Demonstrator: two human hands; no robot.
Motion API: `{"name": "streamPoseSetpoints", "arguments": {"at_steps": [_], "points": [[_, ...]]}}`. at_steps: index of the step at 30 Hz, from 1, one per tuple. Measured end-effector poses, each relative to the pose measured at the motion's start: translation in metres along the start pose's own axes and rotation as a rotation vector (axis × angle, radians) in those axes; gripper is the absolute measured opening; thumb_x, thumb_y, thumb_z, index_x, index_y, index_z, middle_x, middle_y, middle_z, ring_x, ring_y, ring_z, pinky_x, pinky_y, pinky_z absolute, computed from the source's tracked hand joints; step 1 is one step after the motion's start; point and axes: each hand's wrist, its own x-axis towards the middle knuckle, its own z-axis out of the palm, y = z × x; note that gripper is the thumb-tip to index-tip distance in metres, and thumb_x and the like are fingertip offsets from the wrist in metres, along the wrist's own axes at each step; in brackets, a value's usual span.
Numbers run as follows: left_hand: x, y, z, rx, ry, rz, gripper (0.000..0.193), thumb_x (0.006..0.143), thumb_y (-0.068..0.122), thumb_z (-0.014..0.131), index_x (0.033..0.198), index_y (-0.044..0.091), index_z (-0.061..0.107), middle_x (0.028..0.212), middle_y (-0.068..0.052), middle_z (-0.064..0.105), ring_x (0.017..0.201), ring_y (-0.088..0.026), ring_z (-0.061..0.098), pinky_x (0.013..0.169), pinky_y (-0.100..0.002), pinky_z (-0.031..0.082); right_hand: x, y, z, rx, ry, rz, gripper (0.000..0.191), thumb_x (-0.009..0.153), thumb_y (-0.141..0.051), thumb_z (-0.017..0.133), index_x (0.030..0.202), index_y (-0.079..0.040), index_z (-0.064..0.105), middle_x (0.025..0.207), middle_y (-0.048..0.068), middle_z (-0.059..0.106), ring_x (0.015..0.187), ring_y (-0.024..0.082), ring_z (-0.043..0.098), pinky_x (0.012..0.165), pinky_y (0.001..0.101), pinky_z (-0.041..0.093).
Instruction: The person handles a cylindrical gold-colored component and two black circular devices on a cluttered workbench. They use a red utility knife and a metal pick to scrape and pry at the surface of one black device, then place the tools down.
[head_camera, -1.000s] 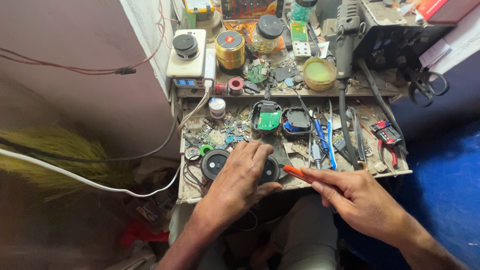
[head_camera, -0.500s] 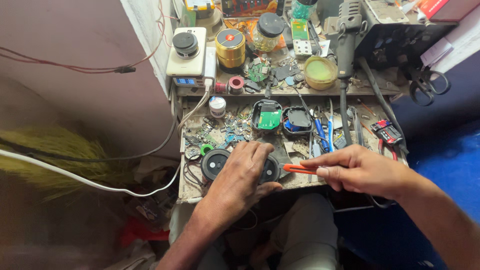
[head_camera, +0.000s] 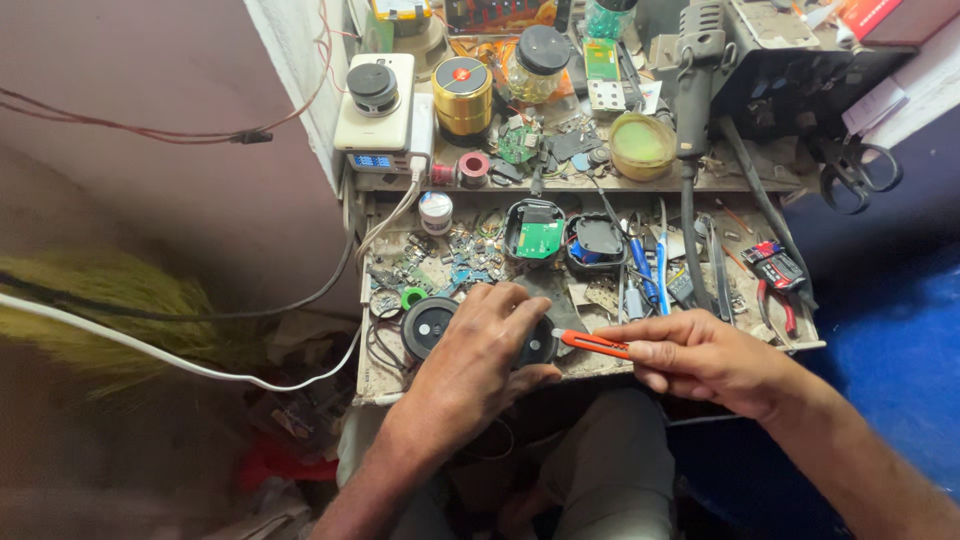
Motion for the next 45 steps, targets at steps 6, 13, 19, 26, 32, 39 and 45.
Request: {"name": "streamPoseSetpoints", "arguments": {"at_steps": [6, 13, 19, 26, 32, 39, 45], "points": [[0.002, 0.001, -0.005, -0.021, -0.051, -0.027, 0.058, 0.074, 0.025, 0.085, 0.123, 0.002, 0.065, 0.122, -0.015, 0.06, 0.115, -0.035, 0.054, 0.098, -0.044, 0.046, -0.011, 0.011, 0.017, -0.338, 0.143, -0.189, 0.043, 0.095, -0.015, 0.065, 0.138, -0.014, 0.071, 0.069, -0.003, 0.062, 0.056, 0.003, 0.045, 0.047, 0.0199, 0.037], [0.002, 0.002, -0.004, -0.029, -0.017, -0.011, 0.059, 0.074, 0.025, 0.086, 0.122, -0.001, 0.063, 0.122, -0.016, 0.06, 0.115, -0.036, 0.054, 0.098, -0.044, 0.046, -0.031, 0.0, 0.049, -0.953, 0.243, -0.779, 0.049, 0.09, -0.007, 0.068, 0.138, -0.012, 0.065, 0.086, 0.003, 0.076, 0.07, 0.015, 0.069, 0.062, 0.0298, 0.056], [0.003, 0.002, -0.003, -0.026, -0.018, -0.014, 0.06, 0.073, 0.024, 0.086, 0.122, -0.002, 0.062, 0.122, -0.017, 0.06, 0.114, -0.036, 0.055, 0.097, -0.044, 0.046, -0.039, -0.005, 0.073, -1.275, 0.399, -0.598, 0.06, 0.085, -0.005, 0.07, 0.143, -0.018, 0.062, 0.081, 0.01, 0.07, 0.067, 0.026, 0.07, 0.062, 0.0373, 0.055], [0.003, 0.003, -0.002, -0.019, -0.011, -0.007, 0.058, 0.073, 0.024, 0.086, 0.12, -0.001, 0.063, 0.121, -0.016, 0.06, 0.114, -0.035, 0.055, 0.098, -0.044, 0.046, -0.045, -0.008, 0.068, -0.871, 0.473, -0.654, 0.053, 0.084, -0.001, 0.062, 0.136, -0.011, 0.065, 0.081, 0.001, 0.076, 0.07, 0.011, 0.069, 0.063, 0.0269, 0.06], [0.002, 0.003, -0.003, -0.016, -0.019, -0.007, 0.058, 0.073, 0.024, 0.086, 0.12, -0.001, 0.062, 0.12, -0.016, 0.06, 0.113, -0.035, 0.054, 0.097, -0.044, 0.046, -0.033, -0.008, 0.06, -0.66, 0.401, -0.338, 0.042, 0.092, -0.016, 0.066, 0.134, -0.015, 0.071, 0.067, -0.002, 0.068, 0.06, 0.004, 0.059, 0.052, 0.0229, 0.049], [0.002, 0.002, -0.003, -0.009, -0.021, -0.009, 0.058, 0.072, 0.024, 0.086, 0.119, -0.001, 0.063, 0.122, -0.016, 0.06, 0.113, -0.035, 0.055, 0.097, -0.044, 0.046, -0.026, -0.008, 0.049, -0.475, 0.386, -0.079, 0.043, 0.095, -0.023, 0.065, 0.136, -0.02, 0.073, 0.062, -0.002, 0.061, 0.052, 0.006, 0.048, 0.047, 0.0239, 0.041], [0.003, 0.002, -0.002, -0.01, -0.012, -0.003, 0.06, 0.072, 0.024, 0.087, 0.12, -0.002, 0.063, 0.122, -0.017, 0.06, 0.115, -0.036, 0.055, 0.097, -0.044, 0.047, -0.022, -0.012, 0.044, -0.434, 0.32, -0.076, 0.044, 0.093, -0.021, 0.062, 0.136, -0.019, 0.073, 0.062, -0.004, 0.058, 0.052, 0.005, 0.046, 0.047, 0.0226, 0.041]]}}
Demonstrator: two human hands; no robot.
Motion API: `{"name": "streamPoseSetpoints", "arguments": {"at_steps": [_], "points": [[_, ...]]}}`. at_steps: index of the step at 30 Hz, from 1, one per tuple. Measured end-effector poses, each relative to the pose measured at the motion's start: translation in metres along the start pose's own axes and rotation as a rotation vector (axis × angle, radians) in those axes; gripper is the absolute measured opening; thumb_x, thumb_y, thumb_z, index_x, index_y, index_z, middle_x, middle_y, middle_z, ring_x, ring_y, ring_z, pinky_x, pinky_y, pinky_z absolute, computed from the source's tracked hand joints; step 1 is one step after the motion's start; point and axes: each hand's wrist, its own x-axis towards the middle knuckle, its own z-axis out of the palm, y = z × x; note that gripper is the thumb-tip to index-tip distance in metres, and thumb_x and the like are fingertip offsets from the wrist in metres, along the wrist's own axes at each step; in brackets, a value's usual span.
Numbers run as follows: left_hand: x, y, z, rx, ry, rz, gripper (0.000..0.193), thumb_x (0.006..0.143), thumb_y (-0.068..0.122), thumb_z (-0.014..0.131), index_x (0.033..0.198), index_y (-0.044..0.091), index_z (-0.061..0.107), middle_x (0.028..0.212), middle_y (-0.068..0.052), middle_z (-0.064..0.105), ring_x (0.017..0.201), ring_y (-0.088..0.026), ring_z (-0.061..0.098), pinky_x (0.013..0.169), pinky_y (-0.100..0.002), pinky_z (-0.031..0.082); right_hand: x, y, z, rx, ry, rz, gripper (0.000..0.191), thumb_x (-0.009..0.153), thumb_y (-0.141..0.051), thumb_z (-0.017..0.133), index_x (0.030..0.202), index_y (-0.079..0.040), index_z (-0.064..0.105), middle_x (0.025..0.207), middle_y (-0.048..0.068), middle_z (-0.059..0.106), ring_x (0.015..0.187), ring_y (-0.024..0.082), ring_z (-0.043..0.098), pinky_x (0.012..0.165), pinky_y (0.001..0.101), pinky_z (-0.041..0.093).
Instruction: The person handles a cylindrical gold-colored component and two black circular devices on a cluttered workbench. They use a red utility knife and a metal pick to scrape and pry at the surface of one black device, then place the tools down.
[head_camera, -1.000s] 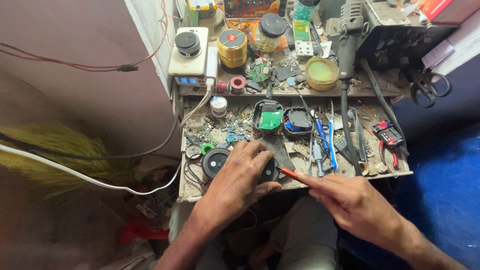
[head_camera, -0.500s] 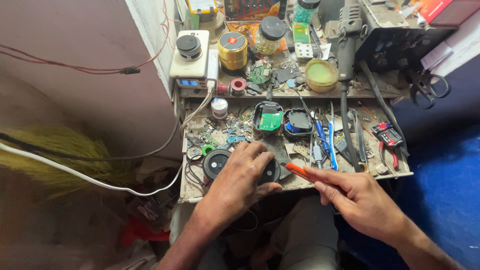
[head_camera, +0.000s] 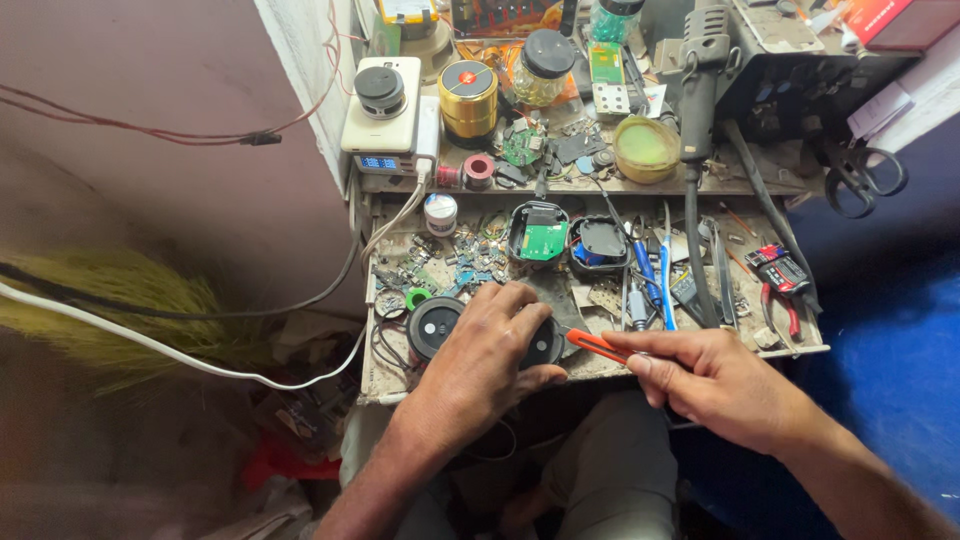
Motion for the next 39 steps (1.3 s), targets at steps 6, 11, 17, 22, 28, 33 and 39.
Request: {"name": "streamPoseSetpoints", "arguments": {"at_steps": [6, 11, 17, 22, 28, 33, 39], "points": [[0.0, 0.001, 0.001, 0.001, -0.005, -0.01, 0.06, 0.073, 0.025, 0.087, 0.121, -0.001, 0.063, 0.122, -0.017, 0.06, 0.114, -0.036, 0.055, 0.097, -0.044, 0.047, -0.001, 0.003, -0.004, 0.074, -0.058, -0.003, 0.043, 0.094, -0.021, 0.062, 0.136, -0.015, 0.072, 0.064, -0.003, 0.058, 0.05, 0.003, 0.045, 0.044, 0.0198, 0.039], [-0.002, -0.001, -0.001, 0.001, 0.022, 0.017, 0.06, 0.072, 0.025, 0.087, 0.122, 0.001, 0.064, 0.121, -0.016, 0.06, 0.113, -0.036, 0.056, 0.097, -0.044, 0.047, 0.01, 0.018, -0.007, 0.432, -0.179, 0.053, 0.045, 0.096, -0.017, 0.061, 0.139, -0.006, 0.069, 0.067, -0.001, 0.06, 0.046, 0.002, 0.038, 0.039, 0.0172, 0.029], [0.0, -0.001, 0.0, 0.006, -0.009, -0.013, 0.06, 0.071, 0.025, 0.088, 0.121, 0.001, 0.065, 0.12, -0.016, 0.06, 0.113, -0.035, 0.055, 0.097, -0.043, 0.047, 0.019, 0.041, -0.005, 0.731, -0.3, 0.059, 0.046, 0.098, -0.017, 0.059, 0.142, -0.004, 0.063, 0.072, 0.0, 0.063, 0.045, 0.0, 0.038, 0.039, 0.0153, 0.029], [0.0, -0.002, 0.0, 0.0, -0.005, -0.002, 0.059, 0.072, 0.024, 0.087, 0.121, 0.0, 0.064, 0.121, -0.016, 0.06, 0.114, -0.035, 0.055, 0.098, -0.044, 0.046, 0.008, 0.037, 0.001, 0.42, -0.112, 0.012, 0.047, 0.096, -0.018, 0.06, 0.142, -0.009, 0.065, 0.07, -0.001, 0.062, 0.048, 0.004, 0.042, 0.042, 0.019, 0.033], [0.001, 0.0, 0.0, 0.011, -0.016, -0.008, 0.059, 0.071, 0.024, 0.087, 0.12, 0.0, 0.063, 0.12, -0.016, 0.059, 0.113, -0.035, 0.054, 0.097, -0.045, 0.046, -0.006, 0.019, -0.003, 0.17, 0.035, 0.005, 0.044, 0.093, -0.02, 0.061, 0.136, -0.015, 0.071, 0.065, -0.002, 0.06, 0.05, 0.005, 0.043, 0.045, 0.0214, 0.036], [0.0, 0.0, 0.0, 0.002, -0.009, 0.0, 0.059, 0.072, 0.024, 0.087, 0.12, 0.001, 0.063, 0.12, -0.015, 0.06, 0.113, -0.035, 0.055, 0.097, -0.044, 0.046, -0.007, 0.008, -0.003, 0.019, 0.0, -0.04, 0.044, 0.093, -0.019, 0.063, 0.136, -0.017, 0.073, 0.064, -0.003, 0.059, 0.054, 0.005, 0.047, 0.048, 0.0228, 0.042], [0.001, 0.0, 0.001, 0.008, -0.012, -0.004, 0.058, 0.071, 0.024, 0.087, 0.12, 0.001, 0.064, 0.121, -0.015, 0.06, 0.113, -0.035, 0.055, 0.097, -0.044, 0.046, -0.004, -0.005, -0.01, -0.101, -0.04, -0.056, 0.046, 0.094, -0.021, 0.064, 0.138, -0.02, 0.074, 0.062, -0.003, 0.059, 0.056, 0.005, 0.048, 0.049, 0.0233, 0.042]]}}
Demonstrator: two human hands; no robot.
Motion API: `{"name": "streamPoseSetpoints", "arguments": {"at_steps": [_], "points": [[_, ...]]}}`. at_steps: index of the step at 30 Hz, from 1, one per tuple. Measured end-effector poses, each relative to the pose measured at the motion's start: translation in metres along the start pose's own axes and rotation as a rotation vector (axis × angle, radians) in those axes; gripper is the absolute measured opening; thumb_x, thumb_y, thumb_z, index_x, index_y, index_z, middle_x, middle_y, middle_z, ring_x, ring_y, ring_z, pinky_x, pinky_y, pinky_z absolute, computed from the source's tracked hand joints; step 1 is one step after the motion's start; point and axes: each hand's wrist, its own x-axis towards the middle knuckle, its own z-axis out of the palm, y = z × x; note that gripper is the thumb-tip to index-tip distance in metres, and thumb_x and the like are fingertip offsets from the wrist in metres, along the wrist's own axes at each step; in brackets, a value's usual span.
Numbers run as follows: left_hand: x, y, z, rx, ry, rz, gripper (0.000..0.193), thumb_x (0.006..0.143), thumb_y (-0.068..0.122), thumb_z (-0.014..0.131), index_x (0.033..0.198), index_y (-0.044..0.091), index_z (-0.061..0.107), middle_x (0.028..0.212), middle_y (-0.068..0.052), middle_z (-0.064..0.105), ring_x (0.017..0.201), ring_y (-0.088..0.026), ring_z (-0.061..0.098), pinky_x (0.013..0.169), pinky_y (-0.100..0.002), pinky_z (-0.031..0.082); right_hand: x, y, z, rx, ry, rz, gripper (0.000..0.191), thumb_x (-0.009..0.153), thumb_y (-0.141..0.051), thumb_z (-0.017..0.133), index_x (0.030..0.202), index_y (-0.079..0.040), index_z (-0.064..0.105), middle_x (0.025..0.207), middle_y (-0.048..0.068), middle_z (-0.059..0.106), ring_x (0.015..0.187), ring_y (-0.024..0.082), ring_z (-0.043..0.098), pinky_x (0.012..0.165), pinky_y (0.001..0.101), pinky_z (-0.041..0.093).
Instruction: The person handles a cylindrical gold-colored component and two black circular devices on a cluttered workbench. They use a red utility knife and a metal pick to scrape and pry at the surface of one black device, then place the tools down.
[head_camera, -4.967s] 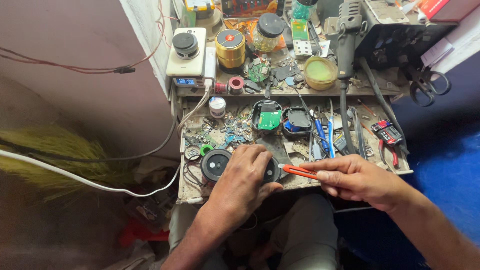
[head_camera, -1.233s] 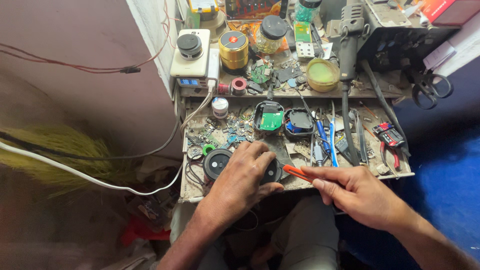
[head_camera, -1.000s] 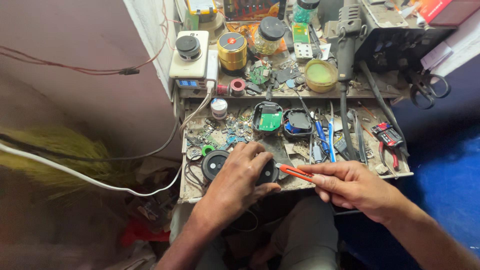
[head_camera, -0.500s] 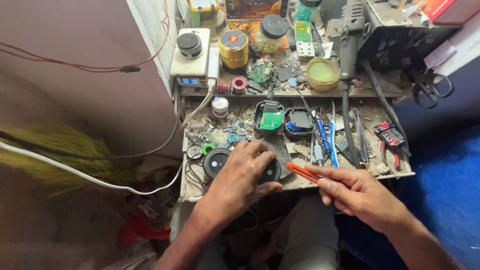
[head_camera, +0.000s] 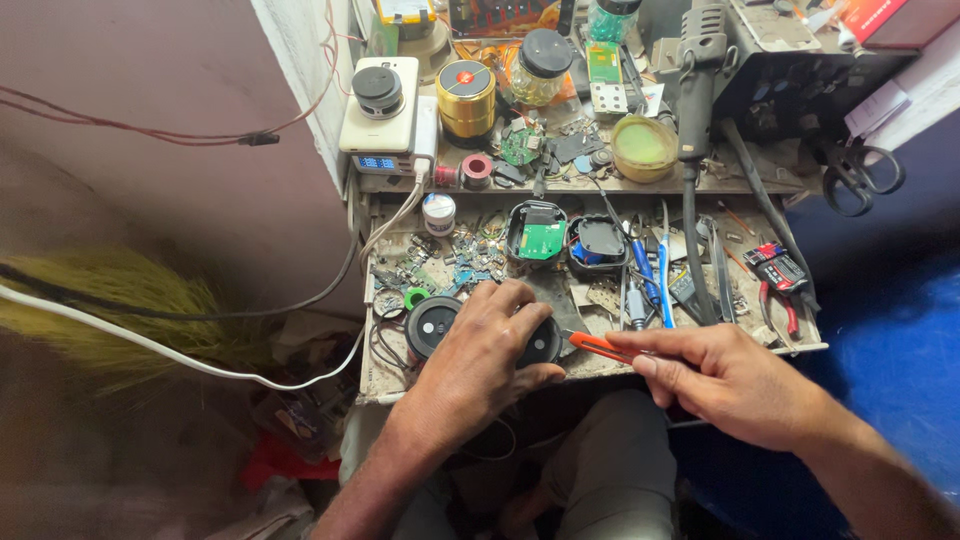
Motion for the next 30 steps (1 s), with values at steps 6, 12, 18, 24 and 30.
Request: {"name": "streamPoseSetpoints", "arguments": {"at_steps": [6, 12, 18, 24, 30], "points": [[0.001, -0.001, 0.001, -0.001, -0.009, -0.007, 0.059, 0.072, 0.025, 0.087, 0.12, 0.0, 0.064, 0.122, -0.016, 0.06, 0.114, -0.035, 0.054, 0.098, -0.044, 0.046, 0.004, -0.005, -0.002, 0.026, -0.039, 0.076, 0.045, 0.094, -0.023, 0.065, 0.138, -0.021, 0.073, 0.061, -0.003, 0.056, 0.054, 0.006, 0.044, 0.048, 0.0239, 0.038], [0.0, -0.001, 0.0, -0.005, 0.003, 0.001, 0.059, 0.072, 0.024, 0.087, 0.121, -0.001, 0.064, 0.122, -0.016, 0.06, 0.113, -0.035, 0.055, 0.097, -0.043, 0.047, 0.011, 0.007, -0.006, 0.302, -0.118, 0.154, 0.042, 0.094, -0.02, 0.066, 0.134, -0.016, 0.073, 0.064, -0.002, 0.058, 0.048, 0.004, 0.04, 0.042, 0.0209, 0.03], [0.001, 0.001, 0.0, -0.004, -0.003, -0.009, 0.059, 0.072, 0.025, 0.087, 0.121, 0.0, 0.064, 0.121, -0.016, 0.06, 0.112, -0.035, 0.055, 0.096, -0.044, 0.047, 0.019, 0.029, -0.005, 0.524, -0.197, 0.11, 0.044, 0.094, -0.017, 0.063, 0.137, -0.008, 0.07, 0.067, -0.001, 0.06, 0.046, 0.003, 0.038, 0.039, 0.0188, 0.028], [0.001, 0.002, 0.0, -0.004, 0.007, -0.008, 0.059, 0.072, 0.025, 0.087, 0.121, 0.001, 0.064, 0.12, -0.015, 0.06, 0.113, -0.035, 0.055, 0.096, -0.043, 0.047, 0.014, 0.042, 0.011, 0.594, -0.163, 0.064, 0.044, 0.096, -0.017, 0.062, 0.137, -0.009, 0.069, 0.068, -0.001, 0.061, 0.047, 0.003, 0.04, 0.041, 0.0186, 0.03], [0.002, 0.002, 0.001, -0.009, 0.004, -0.011, 0.06, 0.073, 0.024, 0.087, 0.122, 0.0, 0.064, 0.121, -0.016, 0.06, 0.114, -0.036, 0.055, 0.097, -0.044, 0.047, -0.006, 0.031, 0.025, -0.027, 0.098, -0.316, 0.044, 0.094, -0.013, 0.065, 0.138, -0.014, 0.07, 0.073, 0.0, 0.069, 0.058, 0.006, 0.058, 0.052, 0.0227, 0.048]]}}
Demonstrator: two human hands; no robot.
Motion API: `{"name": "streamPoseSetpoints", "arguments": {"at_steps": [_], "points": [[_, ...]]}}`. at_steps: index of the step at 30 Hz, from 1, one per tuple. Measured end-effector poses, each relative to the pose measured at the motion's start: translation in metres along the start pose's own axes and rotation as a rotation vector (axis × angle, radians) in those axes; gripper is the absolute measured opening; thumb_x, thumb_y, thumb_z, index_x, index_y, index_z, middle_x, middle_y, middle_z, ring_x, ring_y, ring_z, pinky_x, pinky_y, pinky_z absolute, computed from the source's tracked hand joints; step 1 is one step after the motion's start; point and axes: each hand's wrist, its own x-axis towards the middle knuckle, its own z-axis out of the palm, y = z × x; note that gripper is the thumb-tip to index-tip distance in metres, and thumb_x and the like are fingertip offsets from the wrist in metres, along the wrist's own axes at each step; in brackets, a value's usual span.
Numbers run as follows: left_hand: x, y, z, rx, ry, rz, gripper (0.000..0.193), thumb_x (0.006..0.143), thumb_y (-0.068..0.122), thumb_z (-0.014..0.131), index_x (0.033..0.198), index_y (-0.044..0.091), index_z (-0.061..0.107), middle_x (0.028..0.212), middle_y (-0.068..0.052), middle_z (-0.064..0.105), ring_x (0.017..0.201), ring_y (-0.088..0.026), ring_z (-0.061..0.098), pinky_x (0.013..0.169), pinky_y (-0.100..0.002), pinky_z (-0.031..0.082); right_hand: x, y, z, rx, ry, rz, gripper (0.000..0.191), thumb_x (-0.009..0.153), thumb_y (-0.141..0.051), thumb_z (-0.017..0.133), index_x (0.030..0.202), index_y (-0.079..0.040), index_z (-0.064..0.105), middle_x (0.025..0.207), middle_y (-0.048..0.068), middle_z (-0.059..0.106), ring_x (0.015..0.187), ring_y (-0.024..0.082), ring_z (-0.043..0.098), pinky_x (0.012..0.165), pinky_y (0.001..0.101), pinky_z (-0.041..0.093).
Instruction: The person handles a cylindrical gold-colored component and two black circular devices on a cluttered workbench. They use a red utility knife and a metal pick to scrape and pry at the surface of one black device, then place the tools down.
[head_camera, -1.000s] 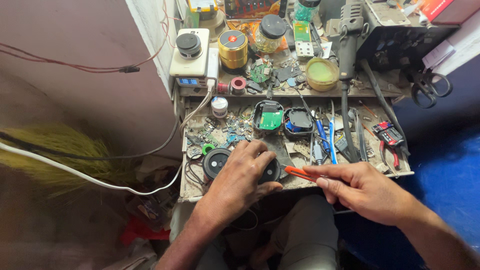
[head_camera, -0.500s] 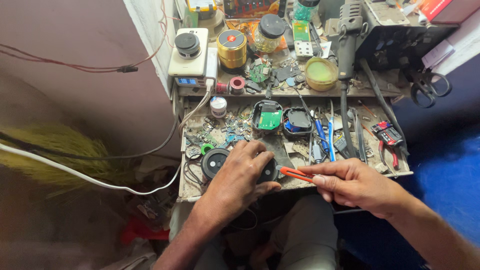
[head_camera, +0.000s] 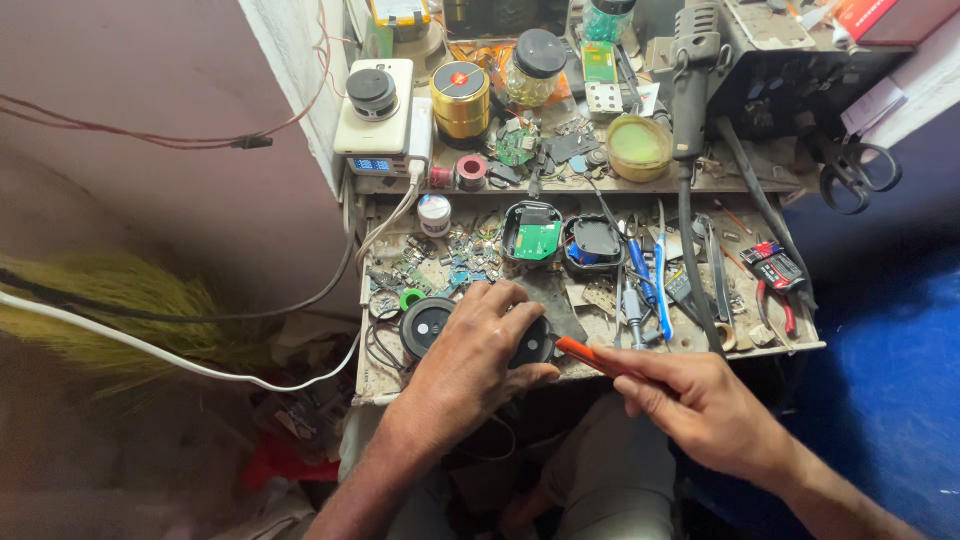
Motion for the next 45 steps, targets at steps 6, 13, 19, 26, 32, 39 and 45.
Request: {"name": "streamPoseSetpoints", "arguments": {"at_steps": [6, 13, 19, 26, 32, 39, 45], "points": [[-0.001, -0.001, 0.001, 0.0, 0.005, 0.0, 0.061, 0.072, 0.024, 0.087, 0.122, -0.001, 0.064, 0.123, -0.017, 0.061, 0.115, -0.036, 0.055, 0.098, -0.044, 0.047, -0.006, -0.026, 0.01, -0.315, 0.108, -0.311, 0.05, 0.086, -0.004, 0.07, 0.135, -0.009, 0.065, 0.096, 0.011, 0.078, 0.075, 0.019, 0.074, 0.062, 0.03, 0.06], [-0.001, 0.001, 0.0, -0.002, 0.002, -0.004, 0.061, 0.072, 0.024, 0.087, 0.123, 0.0, 0.064, 0.122, -0.016, 0.061, 0.113, -0.035, 0.055, 0.097, -0.043, 0.047, -0.011, -0.04, 0.019, -0.535, 0.124, -0.331, 0.057, 0.083, -0.001, 0.068, 0.139, -0.008, 0.06, 0.087, 0.013, 0.073, 0.068, 0.028, 0.072, 0.061, 0.0364, 0.057], [-0.001, 0.001, -0.002, -0.009, 0.005, 0.007, 0.06, 0.072, 0.024, 0.087, 0.121, 0.0, 0.064, 0.122, -0.016, 0.06, 0.114, -0.035, 0.055, 0.097, -0.043, 0.047, -0.015, -0.037, 0.011, -0.351, 0.239, -0.195, 0.056, 0.082, 0.0, 0.065, 0.136, -0.01, 0.065, 0.082, 0.007, 0.076, 0.07, 0.016, 0.071, 0.065, 0.0273, 0.06], [-0.001, 0.001, -0.001, -0.01, -0.003, -0.004, 0.061, 0.071, 0.024, 0.087, 0.122, 0.0, 0.064, 0.122, -0.015, 0.06, 0.113, -0.035, 0.055, 0.097, -0.043, 0.047, -0.004, -0.024, 0.003, -0.065, 0.122, 0.092, 0.041, 0.091, -0.012, 0.064, 0.132, -0.011, 0.07, 0.077, 0.001, 0.075, 0.064, 0.008, 0.065, 0.059, 0.0249, 0.056], [-0.001, -0.001, -0.001, -0.003, 0.014, 0.027, 0.061, 0.071, 0.025, 0.088, 0.121, -0.001, 0.064, 0.121, -0.016, 0.06, 0.112, -0.035, 0.055, 0.096, -0.044, 0.047, 0.004, -0.02, -0.003, 0.134, 0.035, 0.407, 0.045, 0.096, -0.025, 0.064, 0.14, -0.02, 0.072, 0.064, -0.001, 0.06, 0.05, 0.007, 0.046, 0.046, 0.0231, 0.039], [-0.001, -0.002, 0.001, 0.009, 0.009, 0.018, 0.061, 0.071, 0.025, 0.087, 0.121, -0.001, 0.064, 0.119, -0.016, 0.06, 0.112, -0.035, 0.055, 0.096, -0.044, 0.047, 0.018, -0.001, -0.017, 0.523, -0.119, 0.454, 0.044, 0.095, -0.019, 0.061, 0.137, -0.01, 0.07, 0.066, -0.002, 0.06, 0.046, 0.003, 0.04, 0.041, 0.0191, 0.032], [-0.001, -0.002, 0.001, 0.012, 0.017, 0.029, 0.061, 0.071, 0.026, 0.088, 0.121, -0.001, 0.064, 0.12, -0.016, 0.06, 0.111, -0.035, 0.055, 0.096, -0.043, 0.047, 0.025, 0.028, -0.019, 0.833, -0.205, 0.459, 0.045, 0.098, -0.014, 0.058, 0.14, 0.002, 0.064, 0.071, 0.002, 0.063, 0.044, 0.002, 0.038, 0.038, 0.0163, 0.029]]}}
